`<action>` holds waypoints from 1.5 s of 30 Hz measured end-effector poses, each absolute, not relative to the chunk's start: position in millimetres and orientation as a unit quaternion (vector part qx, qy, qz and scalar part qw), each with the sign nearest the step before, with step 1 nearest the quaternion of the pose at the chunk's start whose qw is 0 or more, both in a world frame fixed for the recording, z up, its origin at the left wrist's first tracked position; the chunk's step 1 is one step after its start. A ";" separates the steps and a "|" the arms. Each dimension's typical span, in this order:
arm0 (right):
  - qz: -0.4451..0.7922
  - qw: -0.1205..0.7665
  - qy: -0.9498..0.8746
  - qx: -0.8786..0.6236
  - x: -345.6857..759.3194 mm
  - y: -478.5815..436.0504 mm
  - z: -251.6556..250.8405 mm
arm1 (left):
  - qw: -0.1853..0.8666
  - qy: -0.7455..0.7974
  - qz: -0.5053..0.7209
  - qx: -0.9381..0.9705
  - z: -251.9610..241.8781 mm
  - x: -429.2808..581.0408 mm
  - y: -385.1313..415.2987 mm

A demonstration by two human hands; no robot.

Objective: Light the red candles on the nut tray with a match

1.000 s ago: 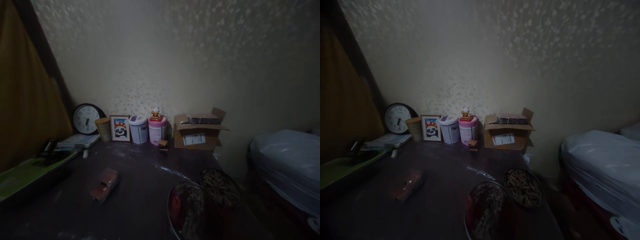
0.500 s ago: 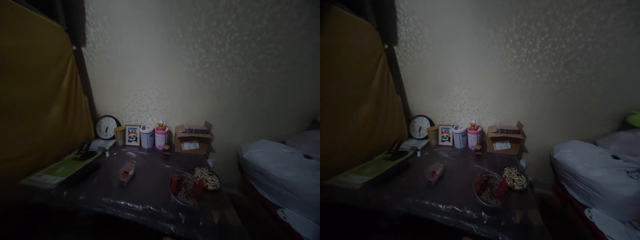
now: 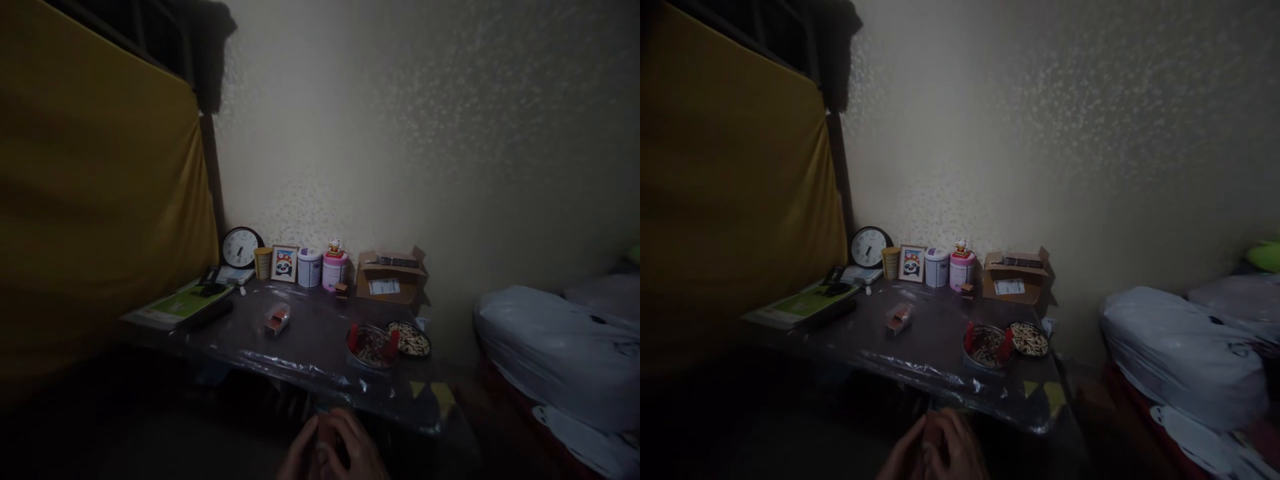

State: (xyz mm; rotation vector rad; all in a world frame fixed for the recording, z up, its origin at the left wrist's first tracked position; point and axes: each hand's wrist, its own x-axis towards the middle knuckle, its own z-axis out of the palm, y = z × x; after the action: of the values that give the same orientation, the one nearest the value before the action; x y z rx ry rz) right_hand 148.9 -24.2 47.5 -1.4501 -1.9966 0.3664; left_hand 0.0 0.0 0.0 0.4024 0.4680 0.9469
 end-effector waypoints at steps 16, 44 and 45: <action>0.138 0.331 -0.770 -0.528 141.7 -34.9 62.3 | 0.838 0.169 0.493 0.159 8.6 18.2 -7.7; 0.377 0.472 -0.571 -0.556 166.5 -5.5 50.0 | 0.884 0.192 0.382 0.188 31.8 14.5 -16.2; 0.360 0.468 -0.579 -0.562 167.1 -4.7 49.0 | 0.886 0.194 0.378 0.187 32.7 14.5 -16.6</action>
State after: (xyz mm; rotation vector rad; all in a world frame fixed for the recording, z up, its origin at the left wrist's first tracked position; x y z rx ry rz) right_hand 167.1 -4.7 49.0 -1.3793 -1.4197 0.8824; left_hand 14.5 -16.6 32.7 0.3885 0.4030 0.7872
